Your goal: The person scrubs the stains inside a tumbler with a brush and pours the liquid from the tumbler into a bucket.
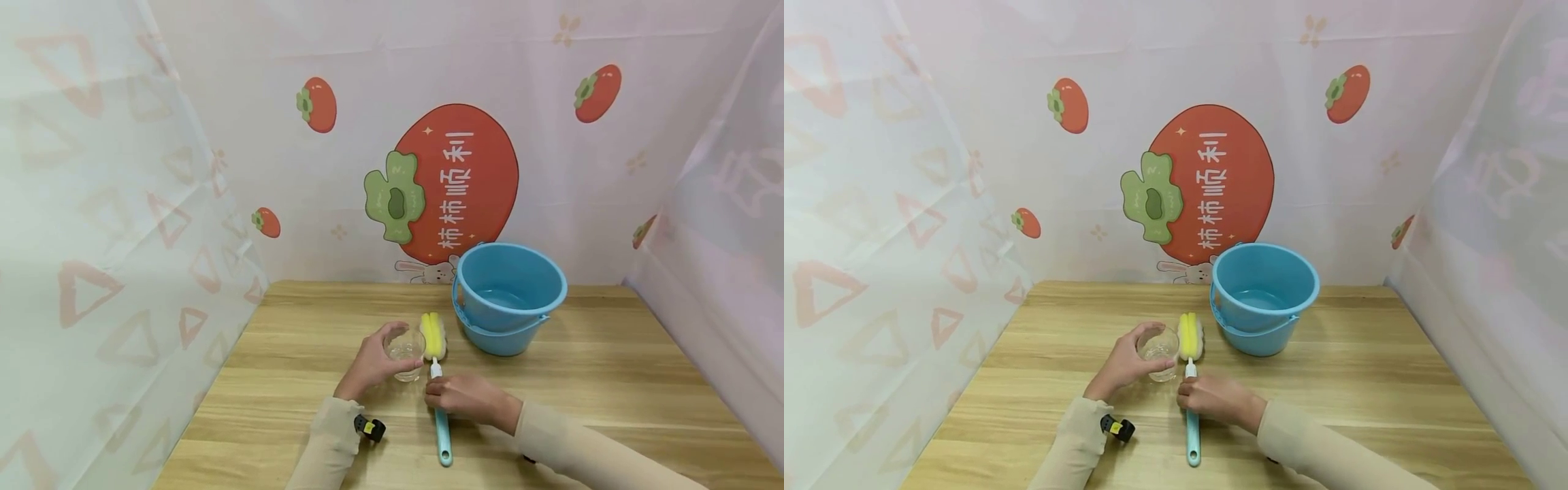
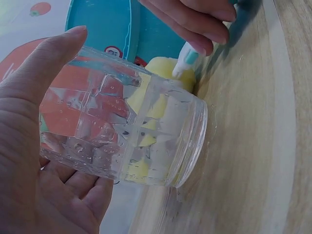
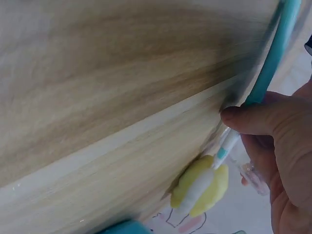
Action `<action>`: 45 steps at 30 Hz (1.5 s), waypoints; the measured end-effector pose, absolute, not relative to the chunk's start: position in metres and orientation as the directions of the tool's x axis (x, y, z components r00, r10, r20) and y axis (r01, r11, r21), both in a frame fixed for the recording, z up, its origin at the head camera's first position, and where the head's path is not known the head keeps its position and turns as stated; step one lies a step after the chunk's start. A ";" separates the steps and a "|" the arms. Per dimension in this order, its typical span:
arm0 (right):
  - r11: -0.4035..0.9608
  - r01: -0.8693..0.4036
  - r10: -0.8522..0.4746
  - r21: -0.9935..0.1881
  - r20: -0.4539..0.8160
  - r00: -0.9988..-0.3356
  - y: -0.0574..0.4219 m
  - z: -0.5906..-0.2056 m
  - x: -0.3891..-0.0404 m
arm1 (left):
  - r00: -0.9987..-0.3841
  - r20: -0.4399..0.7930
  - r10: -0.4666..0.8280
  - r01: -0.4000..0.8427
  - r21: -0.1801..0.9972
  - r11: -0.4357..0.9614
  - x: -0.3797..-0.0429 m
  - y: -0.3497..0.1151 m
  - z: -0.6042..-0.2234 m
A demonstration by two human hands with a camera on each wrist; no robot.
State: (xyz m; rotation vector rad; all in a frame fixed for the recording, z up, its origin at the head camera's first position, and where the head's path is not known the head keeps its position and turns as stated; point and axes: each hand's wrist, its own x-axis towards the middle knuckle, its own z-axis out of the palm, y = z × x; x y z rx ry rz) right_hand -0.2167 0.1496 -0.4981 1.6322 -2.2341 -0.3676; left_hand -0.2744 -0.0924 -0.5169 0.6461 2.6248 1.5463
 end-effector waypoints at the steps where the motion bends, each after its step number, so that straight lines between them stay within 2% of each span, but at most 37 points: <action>1: 0.318 -0.868 -0.948 0.382 0.122 -0.294 0.149 -0.497 -0.215 | -0.915 0.181 0.361 0.333 0.843 0.422 -0.275 -0.093 -0.517; 7: 0.471 -0.874 -0.882 0.119 0.065 -0.467 0.147 -0.473 -0.205 | -0.913 0.187 0.363 0.337 0.847 0.410 -0.276 -0.095 -0.519; 11: 0.610 -0.788 -0.789 -0.082 0.017 -0.614 0.156 -0.441 -0.203 | -0.911 0.188 0.368 0.338 0.851 0.402 -0.276 -0.096 -0.519; 14: 0.665 -0.729 -0.734 -0.162 0.036 -0.678 0.168 -0.412 -0.204 | -0.914 0.179 0.365 0.329 0.853 0.405 -0.276 -0.095 -0.519; 22: 0.727 -0.661 -0.617 -0.186 0.247 -0.747 0.206 -0.320 -0.212 | -0.906 0.195 0.375 0.346 0.852 0.392 -0.274 -0.094 -0.516; 29: 0.830 -0.528 -0.480 -0.181 0.249 -0.841 0.243 -0.274 -0.241 | -0.912 0.191 0.363 0.335 0.857 0.391 -0.273 -0.094 -0.516; 33: 0.896 -0.400 -0.365 -0.194 0.193 -0.911 0.266 -0.272 -0.261 | -0.916 0.189 0.354 0.329 0.858 0.394 -0.272 -0.094 -0.516; 36: 0.922 -0.332 -0.303 -0.200 0.163 -0.939 0.283 -0.282 -0.273 | -0.914 0.187 0.360 0.330 0.858 0.393 -0.273 -0.094 -0.517; 45: 0.941 -0.261 -0.224 -0.216 0.183 -0.957 0.320 -0.323 -0.292 | -0.911 0.178 0.372 0.330 0.855 0.400 -0.271 -0.093 -0.515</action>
